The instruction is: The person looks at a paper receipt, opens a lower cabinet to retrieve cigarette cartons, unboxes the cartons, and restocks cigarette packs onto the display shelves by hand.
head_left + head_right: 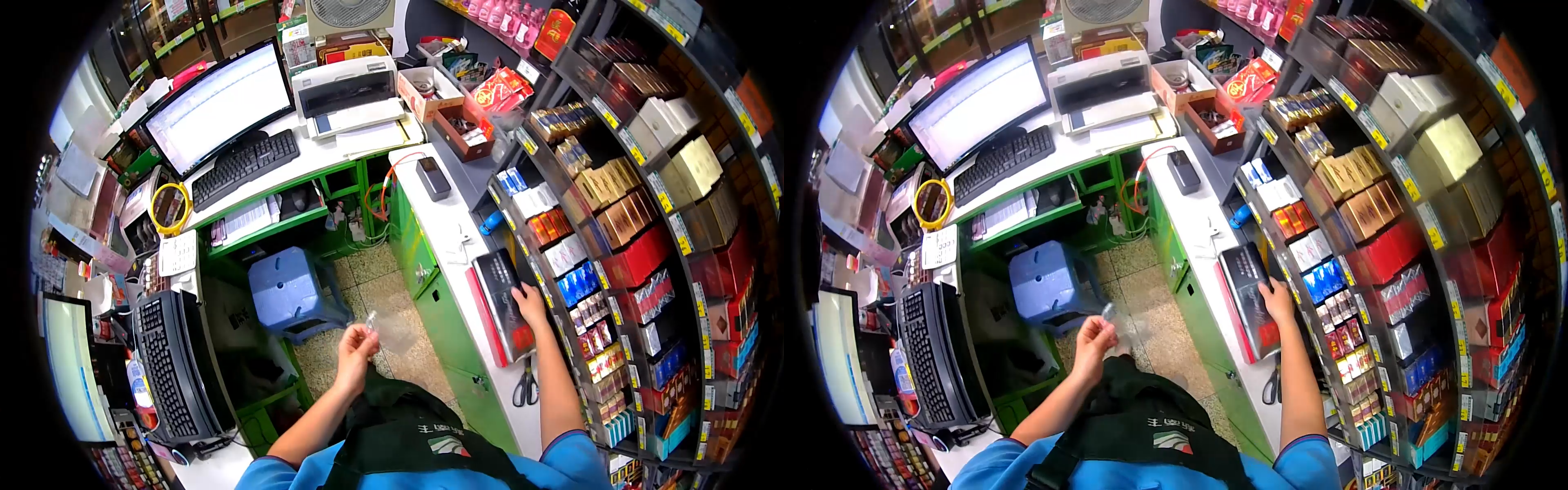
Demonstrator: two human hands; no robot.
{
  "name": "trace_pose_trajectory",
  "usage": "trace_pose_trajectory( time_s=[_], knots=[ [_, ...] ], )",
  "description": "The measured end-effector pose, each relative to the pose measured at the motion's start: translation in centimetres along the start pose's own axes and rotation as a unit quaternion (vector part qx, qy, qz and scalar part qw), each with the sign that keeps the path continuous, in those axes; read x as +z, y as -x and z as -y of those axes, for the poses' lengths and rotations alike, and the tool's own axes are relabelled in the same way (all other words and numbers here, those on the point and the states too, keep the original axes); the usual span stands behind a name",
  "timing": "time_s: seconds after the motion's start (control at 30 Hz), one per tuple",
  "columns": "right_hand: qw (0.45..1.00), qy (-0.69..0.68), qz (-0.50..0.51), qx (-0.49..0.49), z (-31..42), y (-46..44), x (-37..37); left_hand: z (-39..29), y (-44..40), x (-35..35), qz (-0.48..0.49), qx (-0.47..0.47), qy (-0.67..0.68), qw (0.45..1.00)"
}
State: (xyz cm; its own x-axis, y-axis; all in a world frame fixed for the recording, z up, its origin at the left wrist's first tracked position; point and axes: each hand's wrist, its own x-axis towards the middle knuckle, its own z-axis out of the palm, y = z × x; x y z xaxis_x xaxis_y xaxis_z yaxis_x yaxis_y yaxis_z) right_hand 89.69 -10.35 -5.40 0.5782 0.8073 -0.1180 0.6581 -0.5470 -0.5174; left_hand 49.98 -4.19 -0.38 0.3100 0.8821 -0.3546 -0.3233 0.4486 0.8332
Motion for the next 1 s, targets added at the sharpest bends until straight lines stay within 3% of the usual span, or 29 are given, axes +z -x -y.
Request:
trace_pose_trajectory(
  time_s=[0.07, 0.17, 0.2, 0.23, 0.27, 0.33, 0.47, 0.57, 0.6, 0.63, 0.7, 0.77, 0.83, 0.87, 0.9, 0.97, 1.0],
  knots=[
    [0.995, 0.056, -0.083, 0.009, 1.5, 0.9, 0.4, -0.7, -0.6, -0.2, 0.018, -0.039, 0.051, 0.998],
    [0.97, 0.112, -0.198, -0.088, 7.7, 3.6, 1.2, -1.5, -2.5, -1.6, 0.043, -0.066, 0.056, 0.995],
    [0.975, 0.042, -0.176, -0.131, 10.8, 4.9, 1.9, -1.9, -3.2, -1.9, 0.055, -0.08, 0.049, 0.994],
    [0.99, -0.042, -0.071, -0.111, 13.9, 6.4, 2.8, -2.5, -3.9, -2.3, 0.056, -0.089, 0.03, 0.994],
    [0.962, -0.241, 0.098, -0.08, 17.4, 7.7, 3.9, -3.1, -4.6, -2.6, 0.059, -0.094, 0.016, 0.994],
    [0.931, -0.266, 0.224, -0.11, 23.2, 9.2, 5.6, -4.7, -5.7, -2.7, 0.077, -0.11, -0.002, 0.991],
    [0.949, -0.196, 0.209, -0.133, 28.7, 6.5, 7.0, -6.9, -8.2, -3.5, 0.082, -0.107, 0.017, 0.991],
    [0.964, -0.189, 0.131, -0.132, 29.8, 0.2, 5.8, -8.1, -9.1, -4.2, 0.032, -0.081, -0.003, 0.996],
    [0.978, -0.098, 0.049, -0.175, 30.0, -3.3, 4.8, -8.0, -9.3, -4.9, -0.005, -0.073, -0.022, 0.997],
    [0.985, -0.068, 0.001, -0.159, 30.3, -7.3, 3.7, -7.9, -9.5, -5.5, -0.023, -0.076, -0.021, 0.997],
    [0.945, 0.056, -0.188, -0.261, 30.6, -16.3, 1.3, -7.8, -9.9, -7.7, -0.011, -0.104, -0.031, 0.994],
    [0.925, 0.23, -0.256, -0.16, 30.7, -24.4, -1.0, -7.6, -9.0, -8.9, -0.025, -0.124, -0.049, 0.991],
    [0.902, 0.25, -0.345, -0.066, 26.8, -33.4, -2.0, -8.3, -8.2, -9.6, -0.09, -0.104, -0.047, 0.989],
    [0.865, 0.279, -0.407, -0.09, 24.4, -36.4, -3.2, -6.7, -8.2, -11.2, -0.093, -0.072, -0.04, 0.992],
    [0.836, 0.345, -0.427, 0.013, 24.3, -36.7, -4.0, -6.8, -8.0, -11.6, -0.116, -0.071, -0.042, 0.99],
    [0.812, 0.442, -0.298, 0.237, 21.6, -41.1, -3.5, -7.0, -7.5, -11.5, -0.189, -0.067, -0.036, 0.979],
    [0.871, 0.407, -0.166, 0.22, 23.6, -38.1, -4.8, -6.9, -7.6, -11.2, -0.232, -0.064, -0.025, 0.97]
  ],
)
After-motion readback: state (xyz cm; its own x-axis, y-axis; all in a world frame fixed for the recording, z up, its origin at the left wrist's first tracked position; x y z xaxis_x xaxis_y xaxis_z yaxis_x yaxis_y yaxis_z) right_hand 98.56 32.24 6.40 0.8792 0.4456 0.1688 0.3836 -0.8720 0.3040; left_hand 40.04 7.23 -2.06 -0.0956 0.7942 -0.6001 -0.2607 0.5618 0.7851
